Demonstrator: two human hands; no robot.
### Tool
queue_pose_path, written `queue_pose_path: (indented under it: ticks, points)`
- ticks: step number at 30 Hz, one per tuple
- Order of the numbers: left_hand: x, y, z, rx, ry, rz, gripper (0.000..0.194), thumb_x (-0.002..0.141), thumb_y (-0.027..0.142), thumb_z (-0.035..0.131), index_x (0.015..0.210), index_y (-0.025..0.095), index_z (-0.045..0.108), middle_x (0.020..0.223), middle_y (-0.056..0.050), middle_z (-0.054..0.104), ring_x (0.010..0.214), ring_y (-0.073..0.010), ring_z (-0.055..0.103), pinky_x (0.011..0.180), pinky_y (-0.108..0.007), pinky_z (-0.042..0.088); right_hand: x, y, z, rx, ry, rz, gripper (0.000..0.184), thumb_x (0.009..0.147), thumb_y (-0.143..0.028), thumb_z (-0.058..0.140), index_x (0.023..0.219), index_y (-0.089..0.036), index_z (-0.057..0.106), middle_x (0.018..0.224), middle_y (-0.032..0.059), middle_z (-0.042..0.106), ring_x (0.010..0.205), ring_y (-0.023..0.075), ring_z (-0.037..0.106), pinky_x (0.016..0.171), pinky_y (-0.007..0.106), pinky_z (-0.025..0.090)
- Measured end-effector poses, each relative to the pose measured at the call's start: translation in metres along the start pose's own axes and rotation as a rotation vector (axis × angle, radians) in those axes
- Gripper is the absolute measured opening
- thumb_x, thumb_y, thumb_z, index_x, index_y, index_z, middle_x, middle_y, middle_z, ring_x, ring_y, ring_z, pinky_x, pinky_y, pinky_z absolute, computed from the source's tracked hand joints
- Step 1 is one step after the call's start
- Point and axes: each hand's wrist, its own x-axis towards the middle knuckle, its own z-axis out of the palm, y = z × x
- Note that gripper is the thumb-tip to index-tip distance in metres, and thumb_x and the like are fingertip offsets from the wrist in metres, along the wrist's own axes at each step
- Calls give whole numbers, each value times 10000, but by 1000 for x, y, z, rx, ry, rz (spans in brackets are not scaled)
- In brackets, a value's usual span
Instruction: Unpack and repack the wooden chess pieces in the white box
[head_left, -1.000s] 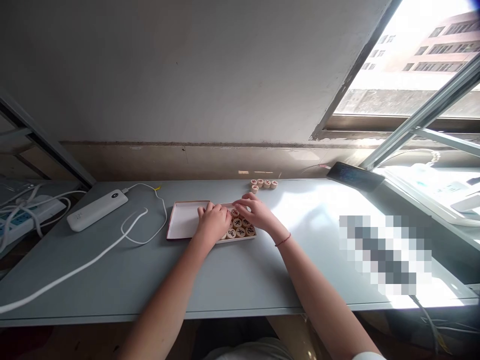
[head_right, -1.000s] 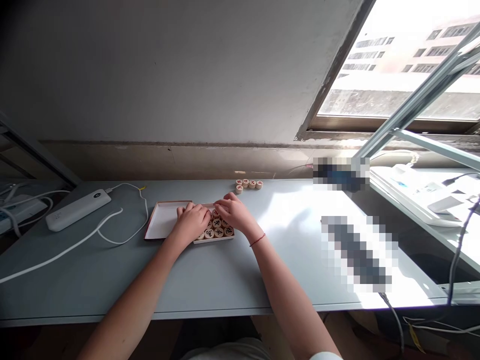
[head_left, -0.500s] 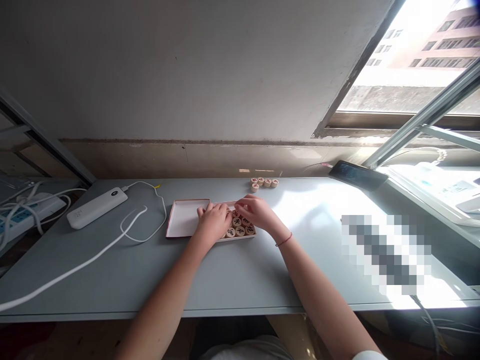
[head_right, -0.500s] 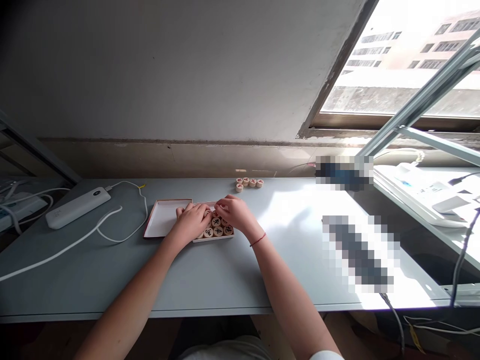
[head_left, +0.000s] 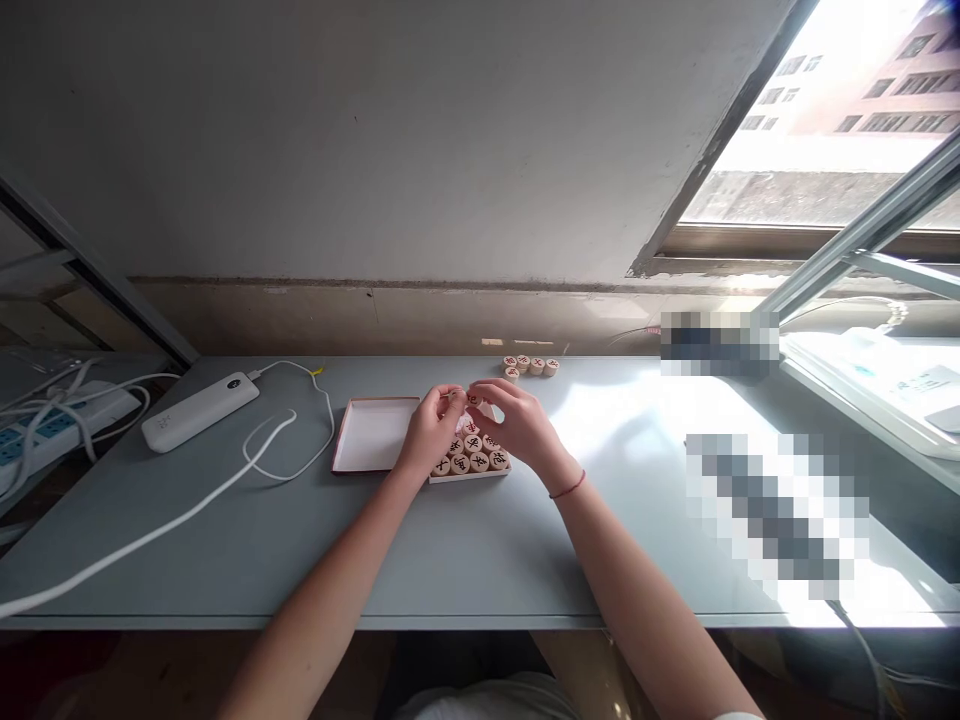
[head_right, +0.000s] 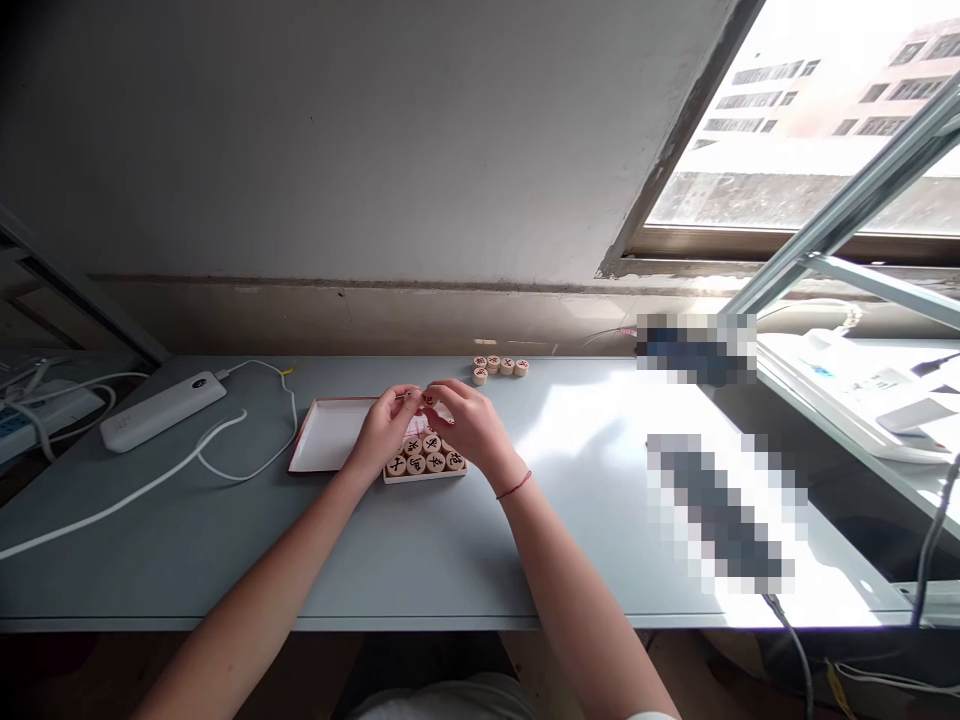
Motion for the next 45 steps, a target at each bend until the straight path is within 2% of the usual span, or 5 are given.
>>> queue_pose_path:
  ticks: [10, 15, 25, 32, 45]
  points:
    - [0, -1, -2, 81, 75, 67, 190, 853, 210, 553, 1036, 204, 603, 1087, -58, 685, 929, -147, 660, 848, -280, 520, -14, 75, -11, -328, 225, 653, 88, 771, -294, 561, 748, -232, 618, 784, 34, 681, 693, 200, 599, 612, 295, 420]
    - [-2, -4, 1, 166, 14, 75, 295, 858, 285, 587, 1146, 218, 595, 1056, -57, 697, 852, -174, 684, 724, -276, 551, -14, 84, 2, -355, 216, 574, 146, 792, -314, 536, 721, -214, 616, 824, 86, 681, 789, 233, 584, 725, 357, 449]
    - [-3, -6, -2, 679, 73, 460, 213, 858, 176, 609, 1069, 204, 616, 957, -47, 700, 802, -177, 648, 734, -287, 513, 2, -7, 14, 334, -44, 352, 260, 801, -427, 615, 931, -205, 651, 826, 41, 691, 736, 166, 641, 626, 271, 516]
    - [0, -14, -3, 768, 19, 493, 387, 857, 242, 613, 1234, 208, 537, 983, -49, 666, 886, -203, 637, 792, -322, 512, -6, 64, -7, -33, 354, 591, 241, 742, -380, 599, 899, -199, 579, 912, 72, 686, 739, 194, 625, 700, 350, 497]
    - [-2, -10, -4, 745, 6, 424, 273, 883, 190, 520, 1144, 204, 600, 937, -31, 676, 862, -178, 645, 779, -295, 501, -16, 113, 12, -294, 243, 552, 159, 792, -272, 502, 885, -226, 623, 885, 62, 669, 809, 217, 568, 764, 339, 425]
